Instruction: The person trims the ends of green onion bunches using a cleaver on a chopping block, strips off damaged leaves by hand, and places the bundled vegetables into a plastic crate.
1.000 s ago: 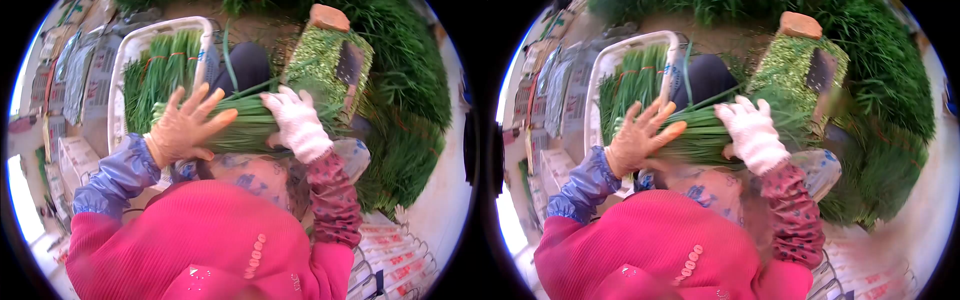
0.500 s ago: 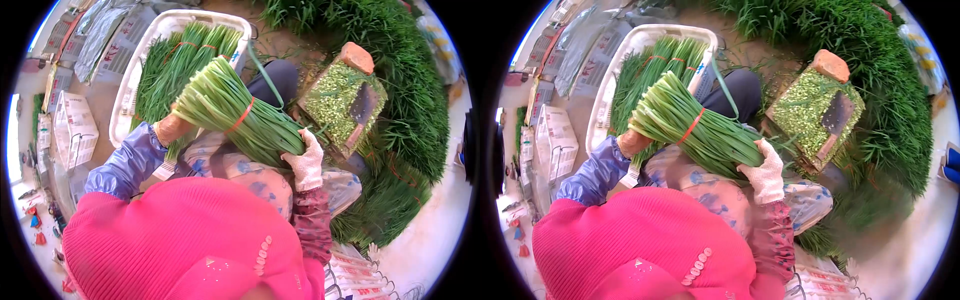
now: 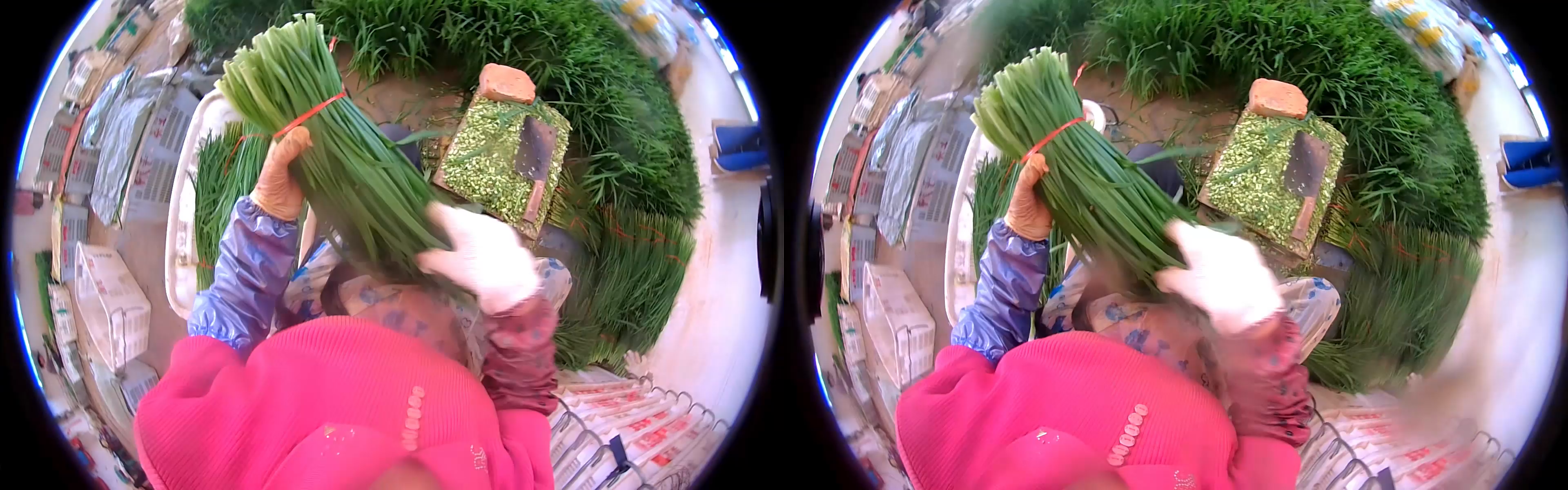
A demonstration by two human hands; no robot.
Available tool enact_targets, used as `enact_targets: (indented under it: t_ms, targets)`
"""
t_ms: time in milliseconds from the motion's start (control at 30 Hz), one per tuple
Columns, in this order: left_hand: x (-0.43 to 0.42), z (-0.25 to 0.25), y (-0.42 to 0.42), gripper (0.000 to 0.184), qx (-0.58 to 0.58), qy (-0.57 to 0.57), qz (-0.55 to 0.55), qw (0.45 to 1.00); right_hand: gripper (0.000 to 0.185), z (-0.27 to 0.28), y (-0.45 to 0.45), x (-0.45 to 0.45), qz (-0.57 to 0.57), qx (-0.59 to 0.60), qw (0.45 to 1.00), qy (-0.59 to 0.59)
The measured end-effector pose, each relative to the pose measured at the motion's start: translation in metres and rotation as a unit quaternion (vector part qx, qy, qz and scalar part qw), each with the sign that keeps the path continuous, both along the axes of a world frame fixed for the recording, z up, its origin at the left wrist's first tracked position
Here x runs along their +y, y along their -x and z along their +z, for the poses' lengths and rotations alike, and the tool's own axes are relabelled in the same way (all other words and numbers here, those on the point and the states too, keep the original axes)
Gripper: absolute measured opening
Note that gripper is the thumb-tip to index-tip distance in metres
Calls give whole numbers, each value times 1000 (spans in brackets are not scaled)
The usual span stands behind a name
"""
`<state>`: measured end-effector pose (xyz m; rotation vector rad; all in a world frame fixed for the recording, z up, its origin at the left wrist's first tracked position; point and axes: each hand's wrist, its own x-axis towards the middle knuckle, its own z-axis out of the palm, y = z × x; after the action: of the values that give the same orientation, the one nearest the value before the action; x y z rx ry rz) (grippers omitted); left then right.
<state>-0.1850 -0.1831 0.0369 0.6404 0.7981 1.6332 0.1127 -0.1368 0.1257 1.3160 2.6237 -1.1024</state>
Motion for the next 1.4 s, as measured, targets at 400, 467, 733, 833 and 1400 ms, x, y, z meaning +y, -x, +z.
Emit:
enact_targets:
  t_ms: [400,467,733,833,1400]
  targets:
    - [41,40,-31,22,11,-84,18,996,72,-35,21,-17,-32,219,945,-241]
    - [50,30,4,67,43,-88,9,995,58,-72,-2,-24,-28,127,978,-162]
    - [67,26,19,60,65,-117,76,988,35,-60,-106,29,-256,7,950,-177]
    - [69,14,29,58,31,-149,75,985,41,-52,-88,28,-305,210,919,-133]
    - [58,-37,59,101,-106,-251,-4,962,63,-69,-25,-34,13,13,996,88]
